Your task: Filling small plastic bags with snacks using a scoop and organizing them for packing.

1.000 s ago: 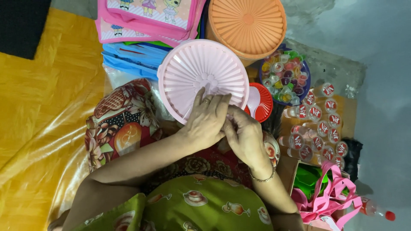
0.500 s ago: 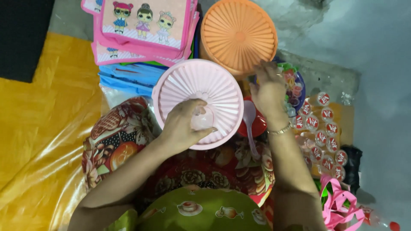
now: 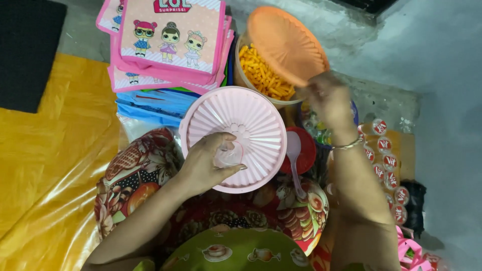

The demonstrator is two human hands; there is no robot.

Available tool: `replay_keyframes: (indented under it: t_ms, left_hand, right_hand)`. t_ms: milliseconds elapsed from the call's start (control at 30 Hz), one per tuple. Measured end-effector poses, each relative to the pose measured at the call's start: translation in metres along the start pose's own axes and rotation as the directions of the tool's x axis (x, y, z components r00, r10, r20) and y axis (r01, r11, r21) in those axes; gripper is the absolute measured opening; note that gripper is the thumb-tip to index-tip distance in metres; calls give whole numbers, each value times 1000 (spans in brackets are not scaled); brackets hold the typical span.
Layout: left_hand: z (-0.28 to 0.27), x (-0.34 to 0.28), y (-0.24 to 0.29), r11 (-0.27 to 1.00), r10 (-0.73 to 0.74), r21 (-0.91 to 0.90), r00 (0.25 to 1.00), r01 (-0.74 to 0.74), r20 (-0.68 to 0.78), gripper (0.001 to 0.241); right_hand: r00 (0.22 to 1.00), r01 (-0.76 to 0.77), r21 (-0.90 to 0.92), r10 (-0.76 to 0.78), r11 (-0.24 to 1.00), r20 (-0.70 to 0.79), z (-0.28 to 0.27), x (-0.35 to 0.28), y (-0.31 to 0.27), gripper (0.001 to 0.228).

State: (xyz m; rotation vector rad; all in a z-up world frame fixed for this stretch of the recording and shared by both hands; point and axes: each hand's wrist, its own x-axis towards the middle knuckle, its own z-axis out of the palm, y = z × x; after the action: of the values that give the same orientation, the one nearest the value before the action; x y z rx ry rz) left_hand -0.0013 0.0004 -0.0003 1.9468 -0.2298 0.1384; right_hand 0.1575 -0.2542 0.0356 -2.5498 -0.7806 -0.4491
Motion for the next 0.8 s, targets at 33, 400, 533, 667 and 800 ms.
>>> replay_keyframes:
  t_ms: [33, 400, 533, 667, 800]
  left_hand:
    - [0, 0, 1, 1000, -2, -4, 1000, 2, 6, 52]
    - [-2, 0, 12, 995, 59, 70, 995, -65, 80, 50]
    - [0, 0, 14, 996, 46, 66, 994, -53, 98, 50]
    - [9, -2, 12, 1000, 19, 0, 995, -19, 93, 50]
    - [11, -6, 15, 1000, 10, -29, 998, -8, 69, 52]
  right_hand:
    - [1000, -6, -2, 6, 1000, 3, -2, 1, 10, 12]
    - [918, -149, 60, 160, 987, -362, -88, -43, -17, 19]
    - [875, -281, 47, 276, 959, -398, -83, -100, -1, 20]
    - [893, -379, -326, 249, 866, -376, -39, -140, 21, 13]
    - [892, -441, -526, 291, 727, -347, 21, -178, 64, 12]
